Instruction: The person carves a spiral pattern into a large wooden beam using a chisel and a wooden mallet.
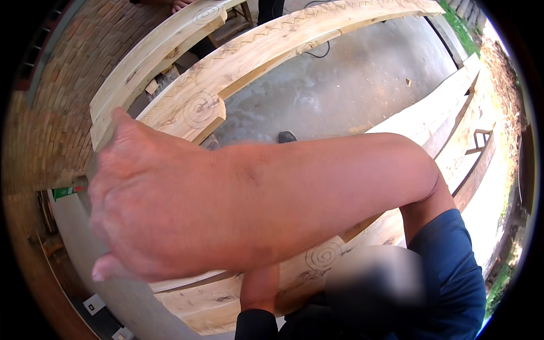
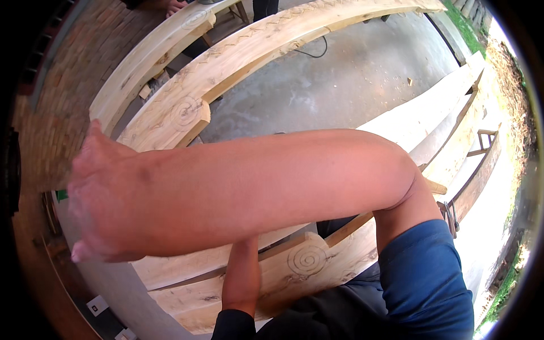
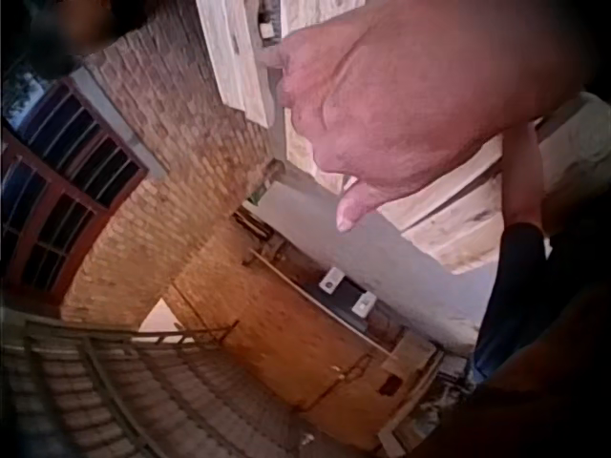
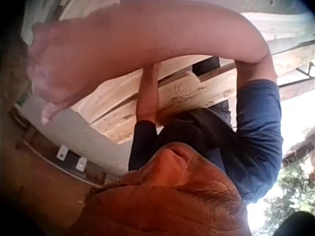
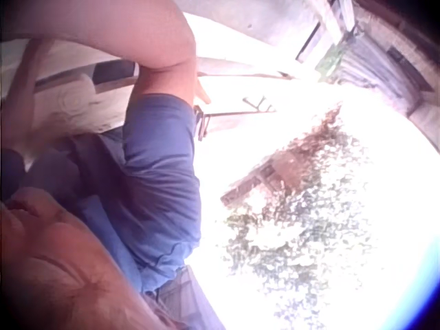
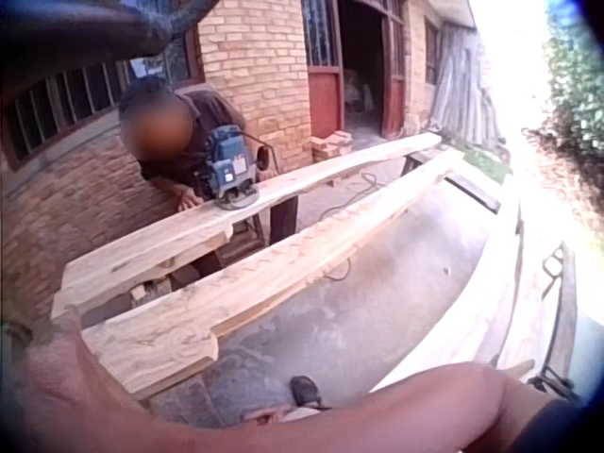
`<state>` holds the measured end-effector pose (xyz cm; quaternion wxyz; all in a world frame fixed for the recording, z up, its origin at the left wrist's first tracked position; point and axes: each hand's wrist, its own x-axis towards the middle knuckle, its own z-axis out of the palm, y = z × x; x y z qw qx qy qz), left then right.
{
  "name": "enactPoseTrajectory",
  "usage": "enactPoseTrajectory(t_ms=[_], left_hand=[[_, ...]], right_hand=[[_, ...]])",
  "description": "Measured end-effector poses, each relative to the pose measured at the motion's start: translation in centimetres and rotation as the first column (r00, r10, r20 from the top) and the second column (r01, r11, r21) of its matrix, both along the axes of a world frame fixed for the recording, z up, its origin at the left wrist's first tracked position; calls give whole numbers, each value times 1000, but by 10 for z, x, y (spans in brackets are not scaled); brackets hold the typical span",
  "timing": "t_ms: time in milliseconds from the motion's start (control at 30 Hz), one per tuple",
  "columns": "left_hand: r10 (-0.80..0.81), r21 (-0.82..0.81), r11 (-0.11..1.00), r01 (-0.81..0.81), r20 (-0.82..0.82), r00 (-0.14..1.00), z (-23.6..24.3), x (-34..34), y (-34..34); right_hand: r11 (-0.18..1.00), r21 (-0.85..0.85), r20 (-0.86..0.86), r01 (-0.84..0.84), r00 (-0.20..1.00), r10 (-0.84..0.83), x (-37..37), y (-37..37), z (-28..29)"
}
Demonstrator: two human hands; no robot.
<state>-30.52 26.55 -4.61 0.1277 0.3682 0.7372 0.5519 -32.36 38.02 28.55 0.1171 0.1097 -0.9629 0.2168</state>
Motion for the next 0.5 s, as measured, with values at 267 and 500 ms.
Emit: enactPoseTrajectory(t_ms=[267, 500], left_hand=[[14, 3, 1000, -14, 33, 999, 3, 1, 4], [83, 27, 996, -86, 89, 993, 13, -8, 12]], right_hand=[[982, 103, 26, 161, 986, -164, 6, -3, -65], [913, -169, -106, 372, 914, -392, 22, 40, -32]])
